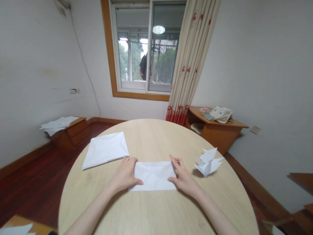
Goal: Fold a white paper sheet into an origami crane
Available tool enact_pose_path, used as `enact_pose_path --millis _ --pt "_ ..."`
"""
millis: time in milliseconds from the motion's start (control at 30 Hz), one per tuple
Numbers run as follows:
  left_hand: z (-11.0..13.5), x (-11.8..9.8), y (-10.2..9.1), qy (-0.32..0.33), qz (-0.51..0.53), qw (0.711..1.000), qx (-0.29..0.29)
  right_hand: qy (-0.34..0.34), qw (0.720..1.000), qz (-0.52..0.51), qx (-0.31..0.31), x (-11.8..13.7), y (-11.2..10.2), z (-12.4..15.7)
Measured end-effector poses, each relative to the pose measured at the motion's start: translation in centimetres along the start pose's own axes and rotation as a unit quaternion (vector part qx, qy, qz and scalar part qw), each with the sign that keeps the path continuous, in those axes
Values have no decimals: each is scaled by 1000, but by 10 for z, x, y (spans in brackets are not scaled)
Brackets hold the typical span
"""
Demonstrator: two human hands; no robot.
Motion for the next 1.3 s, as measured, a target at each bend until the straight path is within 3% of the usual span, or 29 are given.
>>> enact_pose_path --millis 200,367,500,967,1300 --pt "3 -2 -6 30 56 997 -48 -71 993 21 -96 5 -13 4" --pt "8 -7 -12 122 99 980 -119 -174 960 55 -210 20 -27 16" --pt "11 -8 -16 161 107 969 -154 -215 938 66 -262 32 -34 25" --pt "23 -15 -26 215 110 941 -239 -263 925 31 -273 50 -42 33" --pt "31 -30 -31 227 91 943 -228 -268 933 20 -241 51 -38 33"
Point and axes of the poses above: each hand's wrist, its own z-axis away from the middle knuckle, its own y-axis out of the palm, x = y × z, the point moved 7 cm from there along -z, towards the middle knuckle, and after that the axes turned 12 degrees about x, right-handed, at the moved point
